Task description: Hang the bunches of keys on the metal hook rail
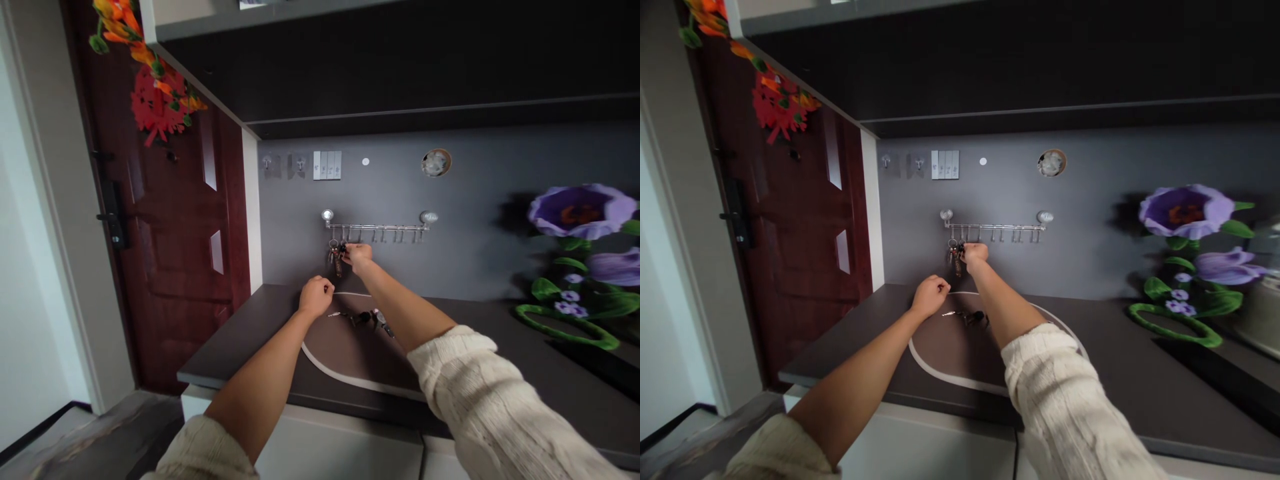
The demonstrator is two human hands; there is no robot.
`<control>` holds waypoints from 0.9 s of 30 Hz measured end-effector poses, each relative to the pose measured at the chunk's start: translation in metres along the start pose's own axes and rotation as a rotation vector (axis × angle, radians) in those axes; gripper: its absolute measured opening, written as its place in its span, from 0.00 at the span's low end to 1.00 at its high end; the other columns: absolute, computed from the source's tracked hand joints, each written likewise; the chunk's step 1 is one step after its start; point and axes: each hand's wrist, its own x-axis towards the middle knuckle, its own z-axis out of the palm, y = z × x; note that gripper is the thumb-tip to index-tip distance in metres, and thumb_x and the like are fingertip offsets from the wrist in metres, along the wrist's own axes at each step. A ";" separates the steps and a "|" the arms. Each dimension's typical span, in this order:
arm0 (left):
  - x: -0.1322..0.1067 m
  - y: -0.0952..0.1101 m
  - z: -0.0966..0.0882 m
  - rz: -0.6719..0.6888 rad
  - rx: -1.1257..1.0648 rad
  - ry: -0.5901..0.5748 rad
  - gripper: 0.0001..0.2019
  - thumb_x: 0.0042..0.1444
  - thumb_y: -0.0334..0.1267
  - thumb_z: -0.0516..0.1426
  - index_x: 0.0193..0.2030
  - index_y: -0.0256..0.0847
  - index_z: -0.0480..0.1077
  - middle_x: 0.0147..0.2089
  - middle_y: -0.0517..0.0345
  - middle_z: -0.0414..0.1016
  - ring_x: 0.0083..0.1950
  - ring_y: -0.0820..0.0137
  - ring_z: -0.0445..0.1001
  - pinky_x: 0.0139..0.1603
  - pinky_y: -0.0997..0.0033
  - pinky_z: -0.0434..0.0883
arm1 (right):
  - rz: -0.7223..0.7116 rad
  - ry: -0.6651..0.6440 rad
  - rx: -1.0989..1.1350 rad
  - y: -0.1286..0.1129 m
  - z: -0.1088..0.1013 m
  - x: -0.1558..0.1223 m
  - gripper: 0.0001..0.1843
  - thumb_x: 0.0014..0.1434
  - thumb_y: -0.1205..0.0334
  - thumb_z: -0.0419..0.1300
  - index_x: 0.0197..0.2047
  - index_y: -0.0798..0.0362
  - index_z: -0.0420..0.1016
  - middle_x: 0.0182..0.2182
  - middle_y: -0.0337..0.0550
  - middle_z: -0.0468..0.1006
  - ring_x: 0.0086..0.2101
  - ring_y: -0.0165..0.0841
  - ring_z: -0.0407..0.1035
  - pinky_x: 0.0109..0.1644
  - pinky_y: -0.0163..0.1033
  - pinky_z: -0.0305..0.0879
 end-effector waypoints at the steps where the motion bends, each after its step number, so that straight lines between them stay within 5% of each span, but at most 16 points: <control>1: 0.000 0.000 0.000 0.004 -0.001 0.002 0.10 0.50 0.36 0.50 0.29 0.39 0.72 0.32 0.55 0.70 0.33 0.72 0.66 0.37 0.73 0.61 | -0.006 0.001 -0.008 0.000 0.000 0.000 0.04 0.48 0.71 0.53 0.24 0.56 0.64 0.17 0.35 0.67 0.18 0.23 0.65 0.26 0.32 0.68; 9: 0.001 -0.002 0.001 0.003 -0.040 -0.005 0.10 0.50 0.36 0.50 0.30 0.39 0.72 0.33 0.55 0.70 0.34 0.72 0.67 0.38 0.73 0.62 | 0.004 -0.043 -0.007 0.000 -0.008 -0.007 0.08 0.49 0.75 0.50 0.21 0.56 0.63 0.16 0.36 0.68 0.19 0.22 0.65 0.27 0.30 0.66; 18: -0.003 -0.002 -0.002 -0.002 -0.126 -0.035 0.10 0.48 0.38 0.52 0.30 0.37 0.73 0.31 0.55 0.71 0.32 0.72 0.67 0.36 0.74 0.63 | -0.017 -0.146 -0.114 0.003 -0.042 -0.043 0.06 0.51 0.71 0.52 0.25 0.57 0.66 0.23 0.39 0.72 0.21 0.22 0.66 0.27 0.29 0.63; 27: -0.011 0.000 0.002 0.045 -0.093 -0.215 0.11 0.47 0.39 0.53 0.33 0.37 0.73 0.33 0.54 0.72 0.33 0.72 0.67 0.36 0.73 0.63 | -0.313 -0.251 -0.704 0.045 -0.089 -0.067 0.06 0.47 0.66 0.56 0.29 0.58 0.73 0.26 0.42 0.75 0.27 0.26 0.67 0.33 0.30 0.61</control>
